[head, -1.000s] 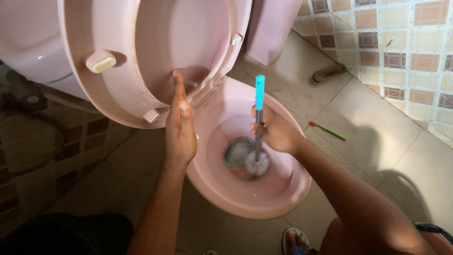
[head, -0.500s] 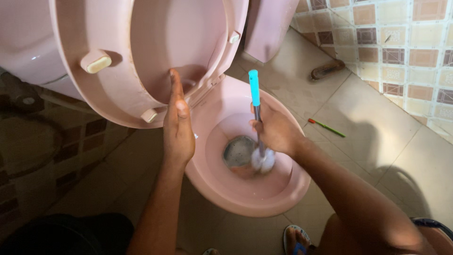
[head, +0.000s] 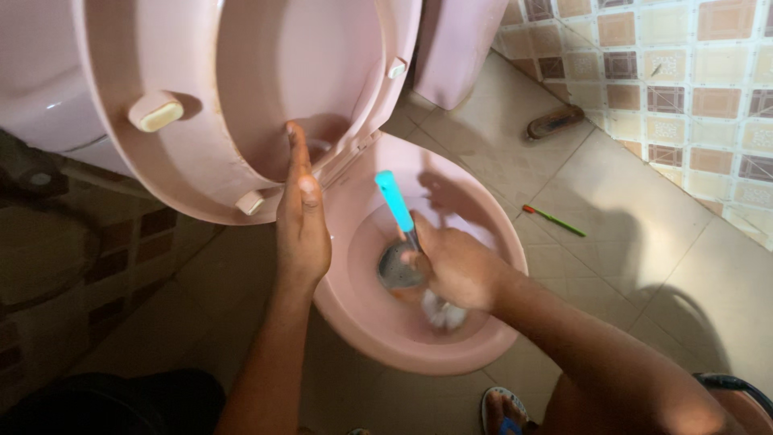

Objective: The person cleans the toilet by scrubbing inside the toilet bowl and around the underside of the toilet seat with a toilet brush.

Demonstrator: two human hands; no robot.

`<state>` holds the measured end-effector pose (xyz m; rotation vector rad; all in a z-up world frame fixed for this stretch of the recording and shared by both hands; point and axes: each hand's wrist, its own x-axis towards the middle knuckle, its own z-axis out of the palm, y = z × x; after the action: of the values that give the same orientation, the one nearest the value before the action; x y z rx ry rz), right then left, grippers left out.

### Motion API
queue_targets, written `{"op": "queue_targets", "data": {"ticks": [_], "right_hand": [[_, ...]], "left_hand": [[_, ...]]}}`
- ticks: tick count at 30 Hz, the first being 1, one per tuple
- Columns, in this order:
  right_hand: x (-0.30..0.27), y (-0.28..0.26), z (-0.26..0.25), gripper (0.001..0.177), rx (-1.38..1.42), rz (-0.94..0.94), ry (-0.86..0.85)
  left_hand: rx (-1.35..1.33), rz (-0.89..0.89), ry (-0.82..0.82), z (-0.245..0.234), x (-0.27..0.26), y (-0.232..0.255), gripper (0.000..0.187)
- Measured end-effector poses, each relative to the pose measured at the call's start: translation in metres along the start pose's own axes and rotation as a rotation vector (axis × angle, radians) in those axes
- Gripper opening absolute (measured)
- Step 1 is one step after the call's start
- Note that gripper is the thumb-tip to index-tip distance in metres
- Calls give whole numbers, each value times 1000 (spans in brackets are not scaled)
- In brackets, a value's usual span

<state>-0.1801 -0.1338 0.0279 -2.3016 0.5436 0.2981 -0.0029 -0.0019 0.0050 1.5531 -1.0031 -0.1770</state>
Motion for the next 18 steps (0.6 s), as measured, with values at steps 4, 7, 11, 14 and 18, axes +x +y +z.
{"op": "queue_targets", "data": {"ticks": [4,7,11,14,18], "right_hand": [[0,-4,-2,71,-129,118,-76],[-8,-2,11,50,-20,-374,-40],[-4,9,12,47,-55,-141,-71],[-6,17,21,46,-111,-333,-58],[-7,18,23,38,9,-324,-87]], "left_hand": [[-4,-9,3,0,1,3,81],[-22,-22,-7,0,0,4,82],[-26,-3,4,0,-2,2,81],[-23,5,-1,-1,0,2,81],[-12,-12,2,-1,0,1,80]]}}
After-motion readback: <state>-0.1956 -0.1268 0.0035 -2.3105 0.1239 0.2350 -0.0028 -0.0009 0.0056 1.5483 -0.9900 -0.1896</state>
